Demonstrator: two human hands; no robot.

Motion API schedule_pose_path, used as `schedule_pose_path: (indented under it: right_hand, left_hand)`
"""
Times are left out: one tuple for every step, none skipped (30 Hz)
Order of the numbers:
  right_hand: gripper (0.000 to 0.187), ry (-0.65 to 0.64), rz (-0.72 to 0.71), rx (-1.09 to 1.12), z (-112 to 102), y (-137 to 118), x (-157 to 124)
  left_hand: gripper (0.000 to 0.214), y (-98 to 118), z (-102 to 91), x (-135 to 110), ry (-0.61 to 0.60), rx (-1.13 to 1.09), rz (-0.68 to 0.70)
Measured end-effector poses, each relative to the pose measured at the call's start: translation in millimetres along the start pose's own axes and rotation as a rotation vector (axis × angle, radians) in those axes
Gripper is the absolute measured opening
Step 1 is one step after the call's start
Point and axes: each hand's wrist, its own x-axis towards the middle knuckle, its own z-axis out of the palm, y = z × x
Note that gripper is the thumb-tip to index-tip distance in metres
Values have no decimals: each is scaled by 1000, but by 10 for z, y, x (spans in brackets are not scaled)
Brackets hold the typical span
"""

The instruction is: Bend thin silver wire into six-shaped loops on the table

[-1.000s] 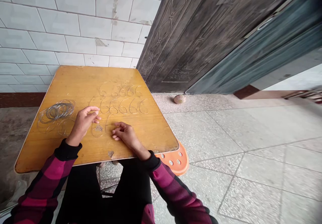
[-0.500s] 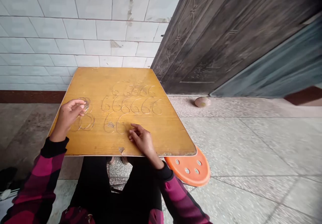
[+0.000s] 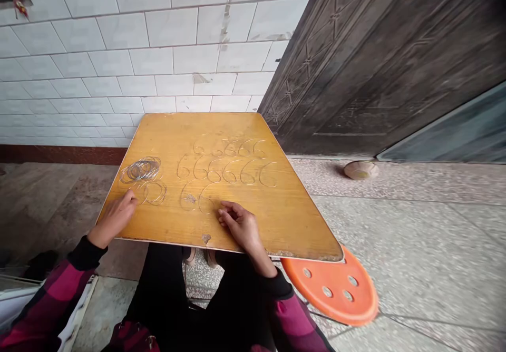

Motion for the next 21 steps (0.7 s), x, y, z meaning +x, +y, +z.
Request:
schedule_pose_path:
  right_hand:
    - [37, -1, -1, -2, 2, -2, 4]
    - [37, -2, -2, -5, 4, -5, 7]
    - [37, -4, -3, -9, 4, -10, 9]
    - [36, -6, -6, -14, 3, -17, 9]
    - [36, -8, -11, -19, 1, -24, 9]
    - [36, -10, -18, -26, -1, -31, 8]
    - [36, -13, -26, -33, -4, -39, 6]
    - [36, -17, -32, -40, -6, -48, 4]
    - [36, -22, -36, -44, -8, -57, 2]
    - [36, -28, -37, -46, -9, -66, 0]
    - [36, -35, -34, -48, -8, -76, 0]
    - [36, -42, -31, -50, -7, -84, 0]
    - [36, -49, -28, -54, -5, -91, 0]
    - [36, -55, -27, -62, -2, -96, 0]
    - [36, -62, -29, -75, 0, -98, -1]
    - [35, -66, -35, -92, 1, -98, -3]
    - [35, -66, -43, -112, 2, -96, -8]
    - [35, -61, -56, -136, 2, -94, -15]
    - [34, -52, -72, -162, 3, -93, -26]
    - [33, -42, -91, -189, 5, -96, -41]
    - [32, -32, -111, -214, 10, -102, -58]
  left_hand:
    - [29, -5, -22, 31, -20, 34, 31]
    - [29, -17, -41, 61, -37, 53, 60]
    - [30, -34, -56, 86, -48, 58, 82]
    - [30, -55, -67, 105, -53, 50, 95]
    - [30, -78, -75, 115, -51, 35, 104]
    - [30, -102, -81, 118, -45, 16, 119]
    - [29, -127, -87, 113, -35, -1, 139]
    - [29, -151, -95, 105, -21, -14, 166]
    - [28, -175, -105, 94, -6, -23, 194]
    - [28, -197, -116, 85, 10, -32, 220]
    - [27, -219, -129, 80, 25, -45, 235]
    - [26, -241, -143, 79, 39, -68, 237]
    - [25, -265, -155, 83, 57, -101, 229]
    - [24, -292, -167, 92, 83, -142, 219]
    - [23, -324, -175, 104, 116, -187, 209]
    - [23, -363, -181, 118, 150, -230, 201]
    - [24, -411, -184, 132, 184, -266, 192]
    - [24, -469, -183, 145, 210, -289, 179]
    - [25, -536, -178, 157, 224, -297, 156]
    - [25, -610, -168, 170, 226, -293, 118]
    - [24, -688, -153, 184, 218, -282, 61]
